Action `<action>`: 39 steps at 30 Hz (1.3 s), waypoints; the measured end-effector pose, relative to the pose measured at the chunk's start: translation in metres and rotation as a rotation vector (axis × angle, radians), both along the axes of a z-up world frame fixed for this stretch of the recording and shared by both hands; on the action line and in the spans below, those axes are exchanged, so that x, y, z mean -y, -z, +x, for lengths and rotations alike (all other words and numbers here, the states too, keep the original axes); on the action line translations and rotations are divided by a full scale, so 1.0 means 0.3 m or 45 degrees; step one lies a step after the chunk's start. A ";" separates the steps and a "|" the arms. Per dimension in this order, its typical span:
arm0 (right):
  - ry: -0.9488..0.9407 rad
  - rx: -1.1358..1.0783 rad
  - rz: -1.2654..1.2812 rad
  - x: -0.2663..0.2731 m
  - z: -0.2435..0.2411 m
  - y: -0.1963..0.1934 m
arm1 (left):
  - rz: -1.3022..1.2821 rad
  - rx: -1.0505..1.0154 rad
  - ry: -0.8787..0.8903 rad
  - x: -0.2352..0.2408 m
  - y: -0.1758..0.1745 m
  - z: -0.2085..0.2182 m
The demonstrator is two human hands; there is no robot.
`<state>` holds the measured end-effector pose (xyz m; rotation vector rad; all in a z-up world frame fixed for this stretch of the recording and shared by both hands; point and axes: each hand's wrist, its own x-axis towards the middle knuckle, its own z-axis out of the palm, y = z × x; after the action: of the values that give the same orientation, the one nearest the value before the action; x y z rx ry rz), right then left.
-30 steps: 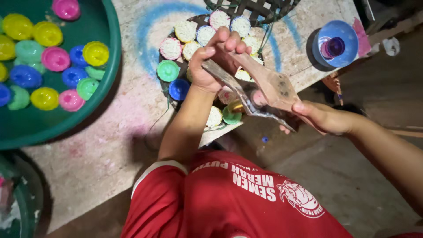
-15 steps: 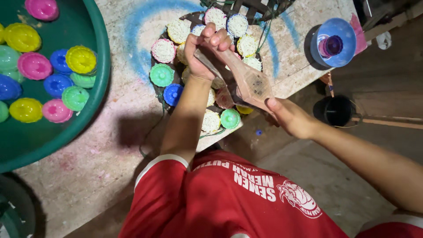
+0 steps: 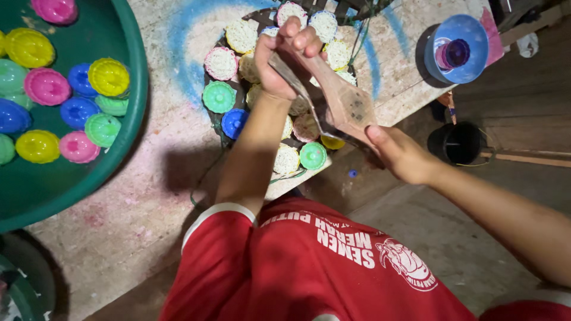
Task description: The person scoops white paste from a green basin using a pink spatula and fills small colorful plastic molds arranged in a woven tray. They use a wooden tool to press and smooth the paste into each mold, repeating the process across multiple units.
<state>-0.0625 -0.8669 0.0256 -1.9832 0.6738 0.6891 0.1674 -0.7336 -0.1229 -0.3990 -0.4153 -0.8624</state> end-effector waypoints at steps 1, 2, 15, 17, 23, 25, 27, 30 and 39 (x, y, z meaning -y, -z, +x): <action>0.032 0.021 0.010 -0.007 -0.003 0.007 | 0.019 0.017 0.012 -0.010 -0.008 0.009; 0.048 0.016 0.072 -0.009 -0.007 0.010 | 0.038 0.034 0.024 -0.015 -0.018 0.016; 0.199 0.239 0.420 0.074 -0.080 0.052 | 1.047 0.280 0.028 0.051 -0.009 0.051; 0.182 0.298 0.446 0.080 -0.099 0.065 | 1.728 0.521 0.198 0.026 0.086 0.001; 0.270 0.438 0.474 0.086 -0.114 0.145 | 1.839 1.108 0.199 -0.103 0.262 -0.113; 0.304 0.480 0.427 0.099 -0.128 0.177 | 1.814 1.294 -0.137 -0.172 0.218 -0.141; 0.339 0.516 0.408 0.118 -0.140 0.210 | 1.882 1.714 -0.579 -0.260 0.137 -0.185; 0.385 0.551 0.466 0.146 -0.179 0.233 | 1.914 2.480 -1.191 -0.360 0.006 -0.249; -0.065 0.154 0.655 0.061 -0.245 0.073 | 0.477 0.051 0.209 -0.279 -0.202 -0.184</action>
<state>-0.1359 -0.8853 0.0036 -1.5529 0.3297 0.6861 0.1121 -0.6500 -0.0623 -0.0697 -0.2519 -1.0856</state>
